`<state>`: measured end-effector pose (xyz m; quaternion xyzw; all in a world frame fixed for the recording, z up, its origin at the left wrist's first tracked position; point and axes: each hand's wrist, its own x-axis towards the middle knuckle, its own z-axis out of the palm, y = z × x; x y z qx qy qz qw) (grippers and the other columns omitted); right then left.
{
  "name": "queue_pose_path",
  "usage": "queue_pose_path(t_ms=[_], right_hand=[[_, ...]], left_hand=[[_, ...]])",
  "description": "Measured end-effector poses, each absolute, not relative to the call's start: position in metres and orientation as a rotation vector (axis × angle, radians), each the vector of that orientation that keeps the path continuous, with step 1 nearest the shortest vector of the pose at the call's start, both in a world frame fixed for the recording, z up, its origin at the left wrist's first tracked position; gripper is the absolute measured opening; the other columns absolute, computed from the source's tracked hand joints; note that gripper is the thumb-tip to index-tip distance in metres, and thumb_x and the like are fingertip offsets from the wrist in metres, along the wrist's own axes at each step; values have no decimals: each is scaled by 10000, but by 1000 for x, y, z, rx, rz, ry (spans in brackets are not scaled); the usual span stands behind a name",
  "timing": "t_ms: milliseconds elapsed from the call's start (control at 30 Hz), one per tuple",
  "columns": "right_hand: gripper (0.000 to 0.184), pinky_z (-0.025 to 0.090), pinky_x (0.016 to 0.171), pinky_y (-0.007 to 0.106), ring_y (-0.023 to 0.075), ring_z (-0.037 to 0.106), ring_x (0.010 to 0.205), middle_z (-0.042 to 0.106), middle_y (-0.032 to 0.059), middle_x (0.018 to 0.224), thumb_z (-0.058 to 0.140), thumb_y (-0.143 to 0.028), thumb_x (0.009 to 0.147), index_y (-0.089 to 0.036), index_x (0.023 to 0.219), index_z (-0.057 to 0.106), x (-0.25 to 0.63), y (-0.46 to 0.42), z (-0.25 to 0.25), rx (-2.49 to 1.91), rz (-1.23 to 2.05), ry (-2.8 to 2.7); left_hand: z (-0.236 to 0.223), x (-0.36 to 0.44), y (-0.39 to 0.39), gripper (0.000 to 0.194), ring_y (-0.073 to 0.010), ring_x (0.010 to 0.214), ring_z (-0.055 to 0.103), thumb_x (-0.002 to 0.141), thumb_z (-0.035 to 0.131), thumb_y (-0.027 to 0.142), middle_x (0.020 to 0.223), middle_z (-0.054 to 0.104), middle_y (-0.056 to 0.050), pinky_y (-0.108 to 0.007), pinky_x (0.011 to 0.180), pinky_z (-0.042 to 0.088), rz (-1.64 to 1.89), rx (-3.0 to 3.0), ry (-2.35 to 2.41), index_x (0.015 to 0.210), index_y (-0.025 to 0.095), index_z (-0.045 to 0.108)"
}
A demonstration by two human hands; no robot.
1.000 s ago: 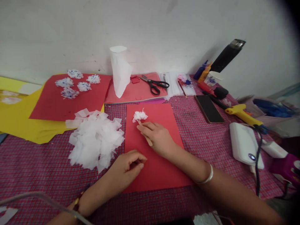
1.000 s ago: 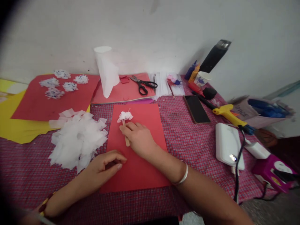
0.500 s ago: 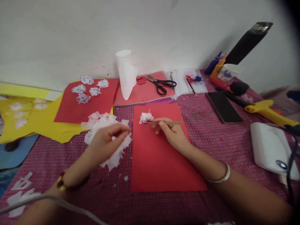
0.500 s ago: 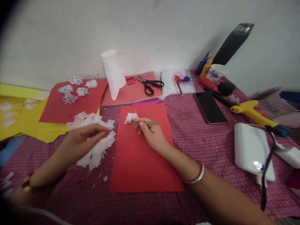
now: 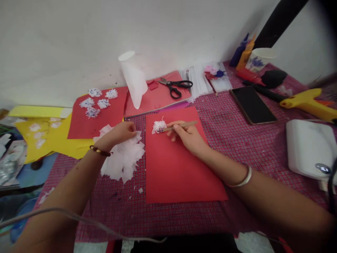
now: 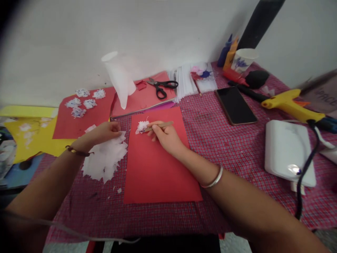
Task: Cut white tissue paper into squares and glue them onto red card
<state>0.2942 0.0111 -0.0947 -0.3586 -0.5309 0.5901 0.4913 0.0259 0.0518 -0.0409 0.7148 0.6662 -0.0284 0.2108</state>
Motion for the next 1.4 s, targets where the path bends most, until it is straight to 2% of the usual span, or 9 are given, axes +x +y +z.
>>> queue_pose_path(t_ms=[167, 300, 367, 467, 567, 700, 933, 1300, 1400], right_hand=[[267, 505, 581, 248, 106, 602, 613, 713, 47, 836, 519, -392, 927, -160, 953, 649, 293, 11, -95, -862, 1412, -1292], [275, 508, 580, 241, 117, 628, 668, 717, 49, 833, 521, -402, 924, -165, 942, 660, 293, 11, -97, -833, 1410, -1290], [270, 513, 585, 241, 115, 627, 670, 721, 45, 836, 532, -408, 920, -174, 928, 666, 293, 11, -96, -833, 1401, -1302], [258, 519, 593, 243, 118, 637, 698, 731, 45, 866, 555, -415, 911, -184, 915, 670, 294, 9, -92, -822, 1401, -1292], [247, 528, 607, 246, 119, 650, 708, 735, 38, 861, 578, -416, 903, -192, 957, 669, 294, -1, -83, -773, 1450, -1235], [219, 545, 637, 254, 116, 667, 708, 736, 27, 854, 591, -395, 907, -209, 995, 667, 291, -20, -68, -643, 1524, -1211], [210, 560, 683, 280, 129, 684, 757, 731, 42, 878, 567, -374, 924, -202, 993, 667, 286, -31, -64, -680, 1523, -1388], [200, 543, 653, 279, 126, 670, 727, 735, 47, 906, 563, -367, 917, -205, 982, 660, 284, -29, -69, -735, 1514, -1376], [202, 538, 648, 275, 117, 660, 687, 740, 35, 874, 571, -380, 914, -208, 981, 653, 285, -28, -70, -740, 1522, -1342]], left_hand=[[-29, 26, 43, 215, -121, 545, 442, 682, 623, 383, 598, 521, 14, -257, 521, 314, 210, 1757, 1841, 667, 177, 563], [2, 33, 21, 204, -31, 530, 377, 816, 540, 338, 614, 469, 65, -183, 562, 225, 523, 1621, 1899, 783, 153, 618], [13, 38, 6, 218, -32, 514, 336, 826, 587, 352, 578, 437, 67, -179, 536, 202, 659, 1629, 1924, 761, 149, 633], [10, 43, -14, 187, -71, 540, 403, 761, 707, 331, 598, 513, 50, -192, 491, 277, 889, 1553, 1818, 729, 161, 634], [-11, 47, -27, 161, -94, 584, 526, 694, 736, 248, 641, 590, 26, -211, 539, 401, 1118, 1298, 1545, 687, 174, 594], [-37, 62, -35, 186, -78, 515, 534, 626, 768, 192, 604, 587, 37, -201, 508, 423, 1124, 1104, 1426, 707, 176, 601], [-43, 81, -43, 272, -87, 633, 600, 653, 806, 208, 746, 664, 2, -203, 599, 477, 1140, 1080, 1330, 862, 152, 641], [-45, 80, -45, 196, -90, 636, 577, 668, 767, 187, 749, 643, 3, -213, 618, 487, 1194, 1082, 1336, 827, 170, 653], [-43, 79, -44, 133, -96, 645, 590, 725, 715, 195, 773, 644, -6, -212, 606, 508, 1217, 948, 1292, 839, 168, 653]])
